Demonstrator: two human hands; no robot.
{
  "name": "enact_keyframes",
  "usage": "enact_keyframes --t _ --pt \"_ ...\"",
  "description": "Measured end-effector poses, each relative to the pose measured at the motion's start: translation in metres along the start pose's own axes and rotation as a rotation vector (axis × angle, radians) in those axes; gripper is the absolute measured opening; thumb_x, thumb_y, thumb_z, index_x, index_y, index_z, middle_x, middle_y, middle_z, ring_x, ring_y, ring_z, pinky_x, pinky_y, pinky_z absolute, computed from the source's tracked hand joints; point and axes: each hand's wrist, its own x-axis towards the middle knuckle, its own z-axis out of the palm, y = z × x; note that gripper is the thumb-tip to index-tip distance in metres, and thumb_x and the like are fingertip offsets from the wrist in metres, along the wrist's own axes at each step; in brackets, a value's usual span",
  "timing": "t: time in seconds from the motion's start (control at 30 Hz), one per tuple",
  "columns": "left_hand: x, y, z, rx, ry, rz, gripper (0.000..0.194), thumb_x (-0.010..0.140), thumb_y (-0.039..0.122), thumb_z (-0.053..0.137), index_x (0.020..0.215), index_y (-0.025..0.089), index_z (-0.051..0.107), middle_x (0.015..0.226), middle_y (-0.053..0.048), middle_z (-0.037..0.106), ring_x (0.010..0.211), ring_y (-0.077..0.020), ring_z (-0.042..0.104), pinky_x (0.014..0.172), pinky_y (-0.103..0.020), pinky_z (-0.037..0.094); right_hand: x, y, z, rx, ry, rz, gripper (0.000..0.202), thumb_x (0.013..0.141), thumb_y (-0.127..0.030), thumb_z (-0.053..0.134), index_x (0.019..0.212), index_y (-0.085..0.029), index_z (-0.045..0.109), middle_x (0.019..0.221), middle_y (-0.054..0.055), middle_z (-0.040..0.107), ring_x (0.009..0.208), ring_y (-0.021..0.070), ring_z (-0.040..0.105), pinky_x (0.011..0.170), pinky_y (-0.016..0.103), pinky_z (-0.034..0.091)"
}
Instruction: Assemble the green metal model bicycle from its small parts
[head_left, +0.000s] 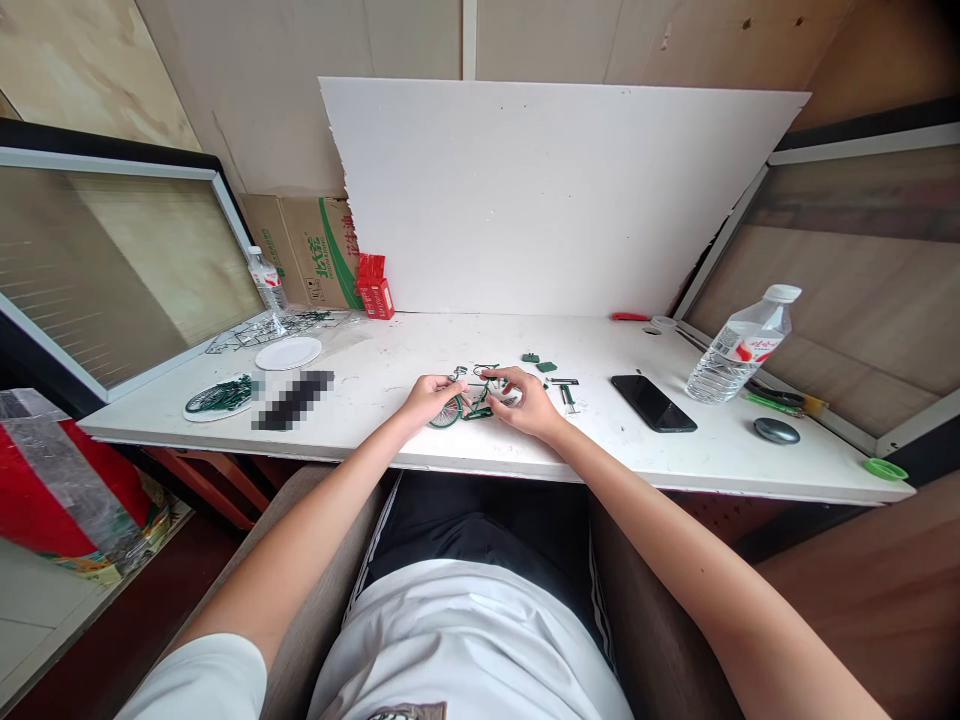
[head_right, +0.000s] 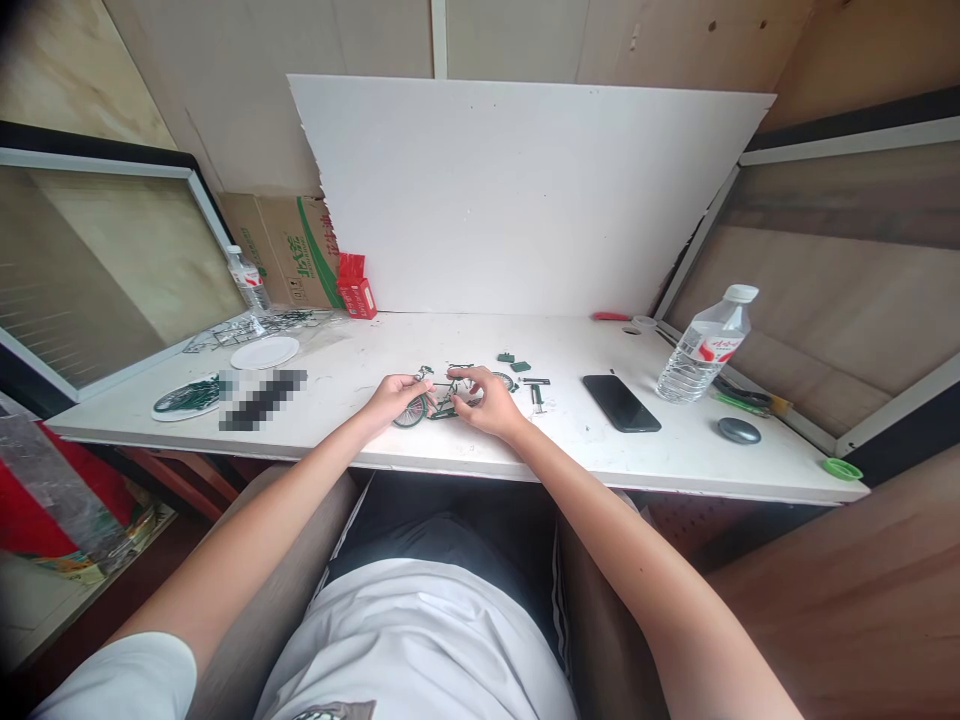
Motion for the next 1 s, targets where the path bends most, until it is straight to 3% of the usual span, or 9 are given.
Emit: enact_keyframes --t 0.2,0.37,0.57,0.77,1.0 --pt "0.0004 0.0013 0.0008 -0.009 0.004 -0.009 0.050 0.079 0.059 0.084 0.091 0.011 0.078 0.084 -0.012 0.080 0.072 -0.0217 0.073 0.078 -0.035 0.055 0.0000 0.0009 0.0014 -0.049 0.016 -0.040 0.041 0.091 -0.025 0.069 0.131 -0.028 0.074 0.129 0.007 0.077 0.116 0.0270 0.071 0.087 0.039 0.063" --pt "0.0001 0.0004 -0.0001 -0.016 -0.018 0.003 0.049 0.080 0.059 0.084 0.092 0.012 0.078 0.086 -0.012 0.081 0.072 -0.0218 0.073 0.080 -0.036 0.055 0.0002 0.0005 0.0019 -0.003 -0.009 0.036 0.039 0.094 -0.029 0.068 0.132 -0.027 0.075 0.132 0.008 0.076 0.102 0.0237 0.075 0.086 0.038 0.064" --pt "-0.0005 -0.0007 -0.0018 0.011 -0.057 0.030 0.045 0.083 0.057 0.082 0.088 0.012 0.078 0.081 -0.011 0.080 0.071 -0.0211 0.072 0.079 -0.035 0.054 0.0031 0.0047 0.0010 0.086 -0.006 0.090 0.032 0.104 -0.032 0.054 0.123 -0.026 0.079 0.128 0.006 0.078 0.121 0.0261 0.072 0.098 0.040 0.060" --pt "-0.0024 0.0032 -0.0009 0.015 -0.056 0.030 0.046 0.083 0.057 0.082 0.091 0.012 0.078 0.081 -0.011 0.080 0.072 -0.0212 0.072 0.078 -0.034 0.053 0.0044 0.0097 0.0014 0.162 -0.021 0.149 0.034 0.105 -0.040 0.054 0.125 -0.026 0.078 0.127 0.007 0.079 0.112 0.0246 0.075 0.092 0.038 0.060" --pt "-0.0014 0.0013 -0.0007 0.002 -0.060 0.019 0.046 0.082 0.057 0.083 0.090 0.012 0.077 0.078 -0.011 0.079 0.071 -0.0217 0.073 0.076 -0.034 0.053 0.0045 0.0048 -0.0006 0.117 -0.035 0.110 0.033 0.105 -0.037 0.051 0.121 -0.025 0.078 0.127 0.009 0.078 0.114 0.0245 0.073 0.089 0.037 0.060"
